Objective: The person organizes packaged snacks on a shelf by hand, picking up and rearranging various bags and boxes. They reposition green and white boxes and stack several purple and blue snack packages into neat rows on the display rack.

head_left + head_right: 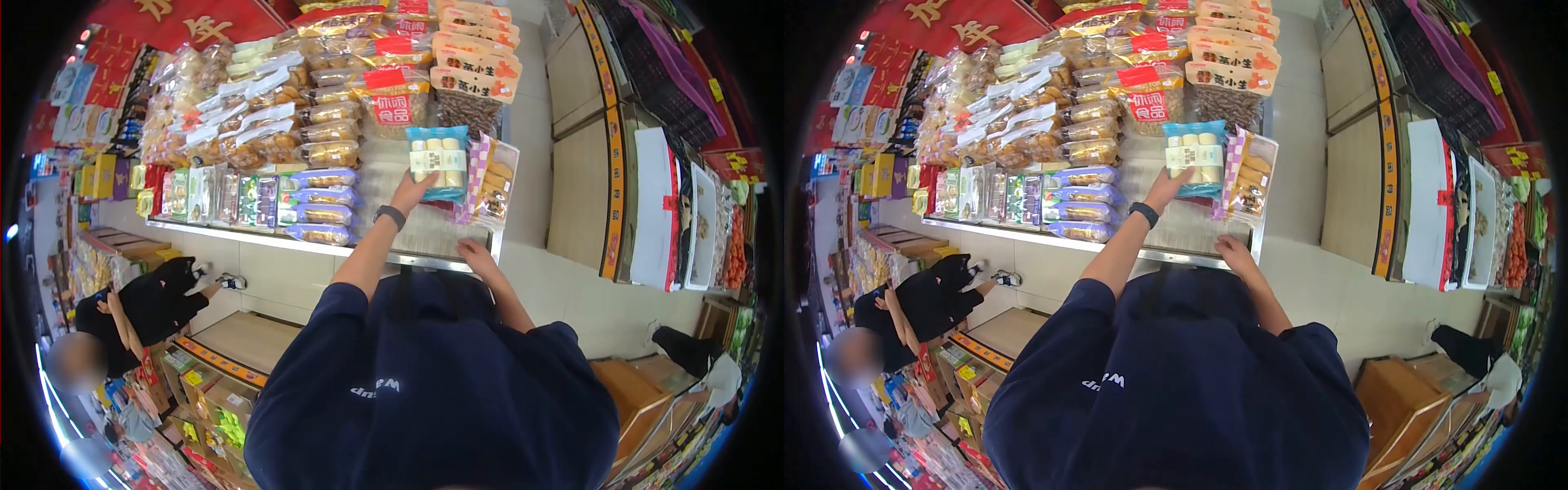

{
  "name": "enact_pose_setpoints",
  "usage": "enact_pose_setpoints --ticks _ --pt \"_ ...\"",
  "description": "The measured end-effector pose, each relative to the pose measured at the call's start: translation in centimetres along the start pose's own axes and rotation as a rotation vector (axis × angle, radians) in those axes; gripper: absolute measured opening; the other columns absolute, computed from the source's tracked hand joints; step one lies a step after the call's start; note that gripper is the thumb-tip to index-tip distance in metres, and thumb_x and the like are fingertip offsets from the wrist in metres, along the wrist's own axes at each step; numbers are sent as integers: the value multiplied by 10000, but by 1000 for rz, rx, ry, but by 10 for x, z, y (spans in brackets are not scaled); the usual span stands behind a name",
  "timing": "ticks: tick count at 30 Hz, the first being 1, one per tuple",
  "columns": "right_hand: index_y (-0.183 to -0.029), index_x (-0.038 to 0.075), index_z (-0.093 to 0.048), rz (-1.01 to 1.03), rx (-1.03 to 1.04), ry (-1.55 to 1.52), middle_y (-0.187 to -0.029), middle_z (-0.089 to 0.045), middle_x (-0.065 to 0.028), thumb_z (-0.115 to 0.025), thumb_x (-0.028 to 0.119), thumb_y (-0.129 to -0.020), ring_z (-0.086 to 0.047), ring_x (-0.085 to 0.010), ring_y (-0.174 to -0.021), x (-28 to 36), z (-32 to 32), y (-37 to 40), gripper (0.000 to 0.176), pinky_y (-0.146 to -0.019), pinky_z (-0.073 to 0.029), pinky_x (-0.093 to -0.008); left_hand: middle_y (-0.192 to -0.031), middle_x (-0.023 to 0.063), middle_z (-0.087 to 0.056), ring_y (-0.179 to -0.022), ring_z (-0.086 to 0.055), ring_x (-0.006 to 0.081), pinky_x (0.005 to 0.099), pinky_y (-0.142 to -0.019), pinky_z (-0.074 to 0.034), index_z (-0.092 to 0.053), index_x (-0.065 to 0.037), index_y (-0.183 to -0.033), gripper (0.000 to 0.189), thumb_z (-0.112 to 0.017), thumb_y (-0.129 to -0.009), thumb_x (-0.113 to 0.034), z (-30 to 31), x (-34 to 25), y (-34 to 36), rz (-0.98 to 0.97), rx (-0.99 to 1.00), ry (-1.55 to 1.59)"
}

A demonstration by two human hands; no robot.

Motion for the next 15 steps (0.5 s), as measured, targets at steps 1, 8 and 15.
enact_pose_setpoints --ticks 1,8,15 --pt "-1286 -4 -607 12 -4 13 -1145 -697 -170 -634 285 -935 -655 -267 -1078 1 0 -1 456 -952 -484 -336 -1293 131 -622 -1151 -607 204 322 -992 -477 -459 27 -1387 663 -755 -902 -315 3 5 -7 -31 -2 -2" --pt "-1266 -14 -623 11 7 55 -1139 -694 -189 -639 290 -925 -656 -276 -1068 -6 1 -7 457 -944 -490 -346 -1317 232 -596 -1310 -481 405 510 -1088 -368 -484 -28 -1388 596 -686 -909 -320 2 -5 -2 -232 -283 -867" --pt "-1278 -3 -623 -44 17 143 -1143 -692 -184 -642 322 -913 -652 -274 -1070 -11 -2 -18 489 -949 -488 -348 -1187 219 -656 -1126 -602 403 480 -954 -484 -519 -42 -1361 530 -684 -893 -226 19 -19 2 -303 -210 -534"
Point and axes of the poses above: each hand's wrist, its own y-axis away from the middle knuckle, its own z-axis out of the back of the hand, x = y × z, the point moved 4 cm from there along -y, towards the middle knuckle
